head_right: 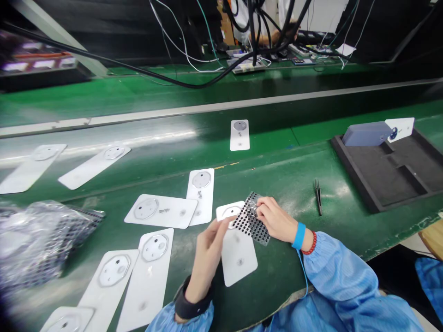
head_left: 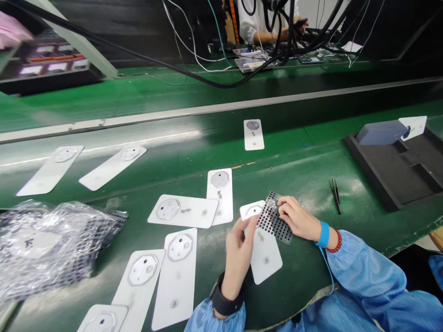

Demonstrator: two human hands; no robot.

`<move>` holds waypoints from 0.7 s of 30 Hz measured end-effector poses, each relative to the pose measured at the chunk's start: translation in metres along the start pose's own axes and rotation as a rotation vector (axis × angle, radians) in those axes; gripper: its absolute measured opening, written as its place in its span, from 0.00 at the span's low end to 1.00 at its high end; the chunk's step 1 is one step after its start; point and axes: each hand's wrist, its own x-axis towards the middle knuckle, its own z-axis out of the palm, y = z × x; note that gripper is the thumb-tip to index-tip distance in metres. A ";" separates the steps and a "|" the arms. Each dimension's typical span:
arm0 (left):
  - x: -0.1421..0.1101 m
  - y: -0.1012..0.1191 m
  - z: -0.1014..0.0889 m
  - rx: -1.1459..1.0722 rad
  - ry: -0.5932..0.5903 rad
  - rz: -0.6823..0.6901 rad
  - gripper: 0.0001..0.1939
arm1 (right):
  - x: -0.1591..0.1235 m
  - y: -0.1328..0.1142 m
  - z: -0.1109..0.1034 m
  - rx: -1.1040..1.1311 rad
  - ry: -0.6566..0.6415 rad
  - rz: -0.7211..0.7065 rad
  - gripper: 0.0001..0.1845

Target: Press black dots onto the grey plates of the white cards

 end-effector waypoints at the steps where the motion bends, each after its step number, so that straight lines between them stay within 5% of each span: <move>1: -0.001 0.003 -0.007 0.056 0.056 0.027 0.16 | -0.001 0.002 -0.003 0.002 0.003 0.015 0.08; 4: -0.010 0.016 -0.021 0.137 0.230 0.080 0.22 | -0.001 -0.004 -0.013 0.017 0.034 0.062 0.07; 8: -0.029 0.034 -0.017 0.120 0.383 0.118 0.34 | 0.012 -0.044 -0.027 0.073 0.104 0.085 0.06; 12: -0.045 0.048 -0.004 0.154 0.331 0.118 0.16 | 0.029 -0.089 -0.029 0.091 0.151 -0.044 0.06; 21: -0.059 0.045 0.007 0.073 0.276 0.308 0.13 | 0.027 -0.103 -0.028 0.040 0.307 -0.063 0.07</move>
